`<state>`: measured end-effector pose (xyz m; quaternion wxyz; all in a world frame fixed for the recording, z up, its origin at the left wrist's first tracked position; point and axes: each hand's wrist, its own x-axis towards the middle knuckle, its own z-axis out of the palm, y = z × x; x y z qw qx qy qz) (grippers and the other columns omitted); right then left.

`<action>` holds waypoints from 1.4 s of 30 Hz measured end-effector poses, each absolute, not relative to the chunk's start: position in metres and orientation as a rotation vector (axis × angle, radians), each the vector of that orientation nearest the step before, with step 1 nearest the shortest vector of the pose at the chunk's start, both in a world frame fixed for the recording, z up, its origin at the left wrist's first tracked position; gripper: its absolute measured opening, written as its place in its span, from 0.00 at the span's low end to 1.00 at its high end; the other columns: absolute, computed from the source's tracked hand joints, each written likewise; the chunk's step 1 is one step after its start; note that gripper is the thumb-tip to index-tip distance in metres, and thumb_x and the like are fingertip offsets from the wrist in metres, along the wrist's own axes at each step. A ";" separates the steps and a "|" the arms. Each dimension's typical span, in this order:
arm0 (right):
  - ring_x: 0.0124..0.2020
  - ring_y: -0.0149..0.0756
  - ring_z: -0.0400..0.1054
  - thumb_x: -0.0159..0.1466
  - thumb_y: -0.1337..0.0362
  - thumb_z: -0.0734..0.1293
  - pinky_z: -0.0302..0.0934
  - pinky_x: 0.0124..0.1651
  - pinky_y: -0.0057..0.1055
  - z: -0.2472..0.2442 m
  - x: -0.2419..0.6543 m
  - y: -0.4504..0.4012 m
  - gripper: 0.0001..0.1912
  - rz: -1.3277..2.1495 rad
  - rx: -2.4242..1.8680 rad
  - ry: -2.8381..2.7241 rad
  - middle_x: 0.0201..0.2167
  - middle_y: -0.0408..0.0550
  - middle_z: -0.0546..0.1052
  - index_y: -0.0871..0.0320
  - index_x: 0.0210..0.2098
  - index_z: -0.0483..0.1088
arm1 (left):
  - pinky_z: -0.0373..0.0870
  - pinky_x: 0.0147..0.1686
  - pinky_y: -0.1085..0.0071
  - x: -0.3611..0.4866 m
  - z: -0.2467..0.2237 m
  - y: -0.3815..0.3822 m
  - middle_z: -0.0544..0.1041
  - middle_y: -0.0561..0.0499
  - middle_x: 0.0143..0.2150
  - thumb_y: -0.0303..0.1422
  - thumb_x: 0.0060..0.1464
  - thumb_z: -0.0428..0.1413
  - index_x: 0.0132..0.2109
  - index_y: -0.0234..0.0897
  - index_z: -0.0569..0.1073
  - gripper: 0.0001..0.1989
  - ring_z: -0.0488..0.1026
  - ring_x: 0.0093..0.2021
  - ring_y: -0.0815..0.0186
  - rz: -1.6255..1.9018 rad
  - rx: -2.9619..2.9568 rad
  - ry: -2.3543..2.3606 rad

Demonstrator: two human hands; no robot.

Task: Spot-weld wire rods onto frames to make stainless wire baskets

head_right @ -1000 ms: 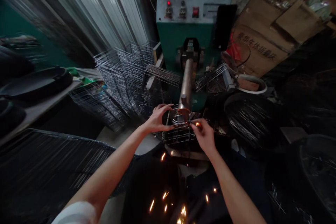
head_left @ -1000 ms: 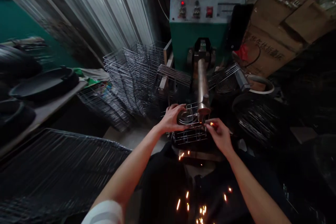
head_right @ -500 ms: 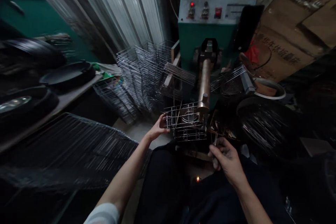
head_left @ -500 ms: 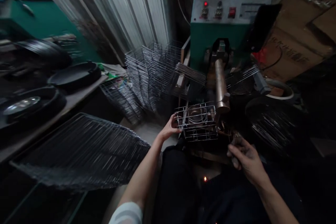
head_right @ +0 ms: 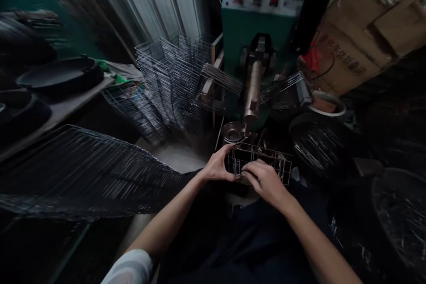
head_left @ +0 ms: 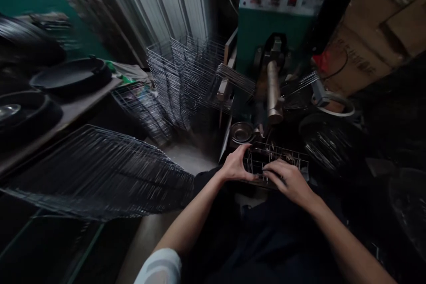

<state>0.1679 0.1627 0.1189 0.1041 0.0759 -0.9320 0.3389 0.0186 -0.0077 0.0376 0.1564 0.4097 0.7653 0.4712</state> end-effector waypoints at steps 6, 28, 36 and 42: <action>0.46 0.48 0.73 0.70 0.70 0.63 0.71 0.48 0.47 0.082 0.176 0.178 0.18 0.377 0.402 -2.760 0.48 0.55 0.80 0.57 0.57 0.72 | 0.66 0.60 0.50 0.026 0.041 0.020 0.66 0.43 0.65 0.45 0.30 0.71 0.67 0.44 0.56 0.56 0.68 0.62 0.46 1.222 1.168 2.301; 0.45 0.42 0.75 0.71 0.71 0.59 0.73 0.48 0.41 0.082 0.157 0.190 0.20 0.537 0.420 -2.625 0.47 0.52 0.80 0.53 0.59 0.71 | 0.69 0.59 0.51 0.016 0.033 0.035 0.69 0.42 0.63 0.45 0.32 0.70 0.66 0.43 0.57 0.54 0.70 0.61 0.47 1.326 1.082 2.344; 0.44 0.43 0.74 0.70 0.72 0.60 0.74 0.47 0.41 0.085 0.145 0.193 0.19 0.543 0.424 -2.626 0.46 0.52 0.80 0.54 0.56 0.72 | 0.69 0.59 0.50 0.006 0.035 0.038 0.70 0.41 0.63 0.43 0.30 0.70 0.65 0.40 0.58 0.54 0.69 0.61 0.46 1.338 1.063 2.333; 0.43 0.42 0.75 0.70 0.72 0.60 0.74 0.46 0.41 0.087 0.143 0.193 0.17 0.548 0.432 -2.621 0.45 0.51 0.81 0.54 0.55 0.72 | 0.70 0.58 0.50 0.008 0.039 0.038 0.69 0.41 0.63 0.43 0.30 0.70 0.65 0.41 0.59 0.53 0.70 0.60 0.45 1.318 1.030 2.353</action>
